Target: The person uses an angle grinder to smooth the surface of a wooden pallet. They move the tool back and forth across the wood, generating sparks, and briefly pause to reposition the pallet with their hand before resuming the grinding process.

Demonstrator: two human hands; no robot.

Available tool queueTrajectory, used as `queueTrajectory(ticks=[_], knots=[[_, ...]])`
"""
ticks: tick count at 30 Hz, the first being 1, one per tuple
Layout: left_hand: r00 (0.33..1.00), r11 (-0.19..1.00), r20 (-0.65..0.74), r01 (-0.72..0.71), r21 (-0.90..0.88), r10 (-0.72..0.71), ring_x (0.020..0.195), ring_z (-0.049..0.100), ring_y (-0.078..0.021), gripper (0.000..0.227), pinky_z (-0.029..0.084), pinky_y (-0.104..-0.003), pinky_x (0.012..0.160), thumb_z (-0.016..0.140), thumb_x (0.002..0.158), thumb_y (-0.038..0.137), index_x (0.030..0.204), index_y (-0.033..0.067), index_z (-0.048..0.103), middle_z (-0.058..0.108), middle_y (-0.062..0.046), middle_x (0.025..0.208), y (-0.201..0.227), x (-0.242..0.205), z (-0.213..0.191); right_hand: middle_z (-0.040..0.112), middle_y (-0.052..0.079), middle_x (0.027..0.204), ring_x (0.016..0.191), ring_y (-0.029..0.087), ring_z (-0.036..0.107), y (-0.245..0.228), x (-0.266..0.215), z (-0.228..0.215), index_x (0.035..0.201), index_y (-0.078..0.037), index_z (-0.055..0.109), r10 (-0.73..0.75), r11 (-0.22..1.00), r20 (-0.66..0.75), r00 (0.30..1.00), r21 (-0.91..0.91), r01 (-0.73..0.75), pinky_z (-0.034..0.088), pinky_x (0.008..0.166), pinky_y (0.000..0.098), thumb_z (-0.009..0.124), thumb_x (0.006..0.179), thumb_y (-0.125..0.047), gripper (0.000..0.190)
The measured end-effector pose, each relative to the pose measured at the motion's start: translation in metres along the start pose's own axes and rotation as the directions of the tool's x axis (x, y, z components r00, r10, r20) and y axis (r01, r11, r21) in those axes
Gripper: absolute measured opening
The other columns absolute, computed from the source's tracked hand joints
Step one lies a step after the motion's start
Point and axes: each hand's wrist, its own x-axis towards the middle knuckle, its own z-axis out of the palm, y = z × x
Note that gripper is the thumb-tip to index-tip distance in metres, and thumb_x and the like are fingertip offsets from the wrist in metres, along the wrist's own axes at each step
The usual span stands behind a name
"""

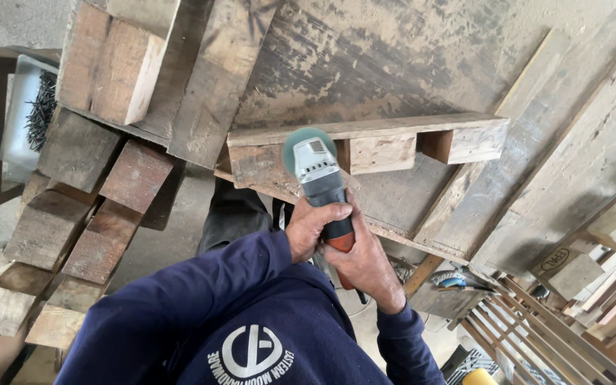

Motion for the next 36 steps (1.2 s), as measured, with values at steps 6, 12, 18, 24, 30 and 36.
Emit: queueTrajectory(ticks=[6,12,18,24,30,36], knots=[[0.986,0.987,0.099,0.123,0.106,-0.134,0.091,0.070,-0.0190,0.037,0.062,-0.039,0.086,0.079,0.079,0.019,0.111,0.0065,0.064,0.068,-0.007,0.097,-0.023,0.038,0.024,0.066,0.021,0.122,0.103,0.030,0.074,0.029,0.001,-0.021,0.161,-0.015,0.012,0.241,0.963,-0.040,0.970,0.136,-0.234,0.064,0.086,0.0411,0.075,0.073,-0.019,0.109],[0.989,0.991,0.129,0.058,0.119,-0.074,0.088,0.069,-0.0178,0.034,0.059,-0.036,0.085,0.081,0.080,0.020,0.108,0.0040,0.069,0.072,-0.008,0.097,-0.054,0.063,0.048,0.061,0.021,0.133,0.118,0.029,0.065,0.059,-0.011,-0.039,0.163,-0.010,0.019,0.028,0.976,-0.194,0.981,0.218,0.015,0.056,0.094,0.0394,0.076,0.079,-0.013,0.102],[0.990,0.994,0.105,-0.093,-0.054,0.099,0.090,0.068,-0.0182,0.031,0.059,-0.036,0.085,0.079,0.084,0.017,0.109,0.0029,0.068,0.071,-0.007,0.099,-0.050,0.033,0.029,0.068,0.019,0.122,0.109,0.028,0.072,0.055,-0.003,-0.035,0.162,-0.014,0.020,0.030,0.998,-0.020,0.999,0.060,-0.029,0.058,0.090,0.0388,0.076,0.075,-0.018,0.103],[0.988,0.980,0.025,-0.150,-0.132,0.154,0.091,0.067,-0.0184,0.035,0.058,-0.037,0.083,0.077,0.084,0.017,0.114,0.0038,0.064,0.068,-0.007,0.100,-0.018,-0.007,0.002,0.071,0.020,0.117,0.109,0.032,0.074,0.013,0.000,-0.007,0.161,-0.018,0.022,-0.003,1.000,0.108,0.994,-0.019,0.005,0.056,0.092,0.0422,0.074,0.075,-0.025,0.101],[0.988,0.980,-0.041,-0.153,-0.127,0.149,0.091,0.066,-0.0179,0.034,0.057,-0.036,0.084,0.076,0.084,0.016,0.114,0.0034,0.064,0.067,-0.007,0.100,0.013,-0.034,-0.027,0.064,0.024,0.128,0.116,0.036,0.068,-0.026,-0.002,0.027,0.160,-0.013,0.019,-0.065,0.995,0.110,0.992,-0.075,0.073,0.055,0.092,0.0440,0.079,0.076,-0.025,0.104],[0.990,0.978,-0.002,-0.141,-0.152,0.142,0.091,0.067,-0.0187,0.031,0.057,-0.036,0.085,0.075,0.086,0.017,0.111,0.0020,0.066,0.068,-0.008,0.099,0.039,-0.066,-0.057,0.069,0.023,0.123,0.111,0.033,0.073,-0.051,-0.001,0.065,0.161,-0.014,0.020,0.037,0.997,0.163,0.986,-0.066,-0.027,0.057,0.092,0.0416,0.076,0.074,-0.026,0.104]])
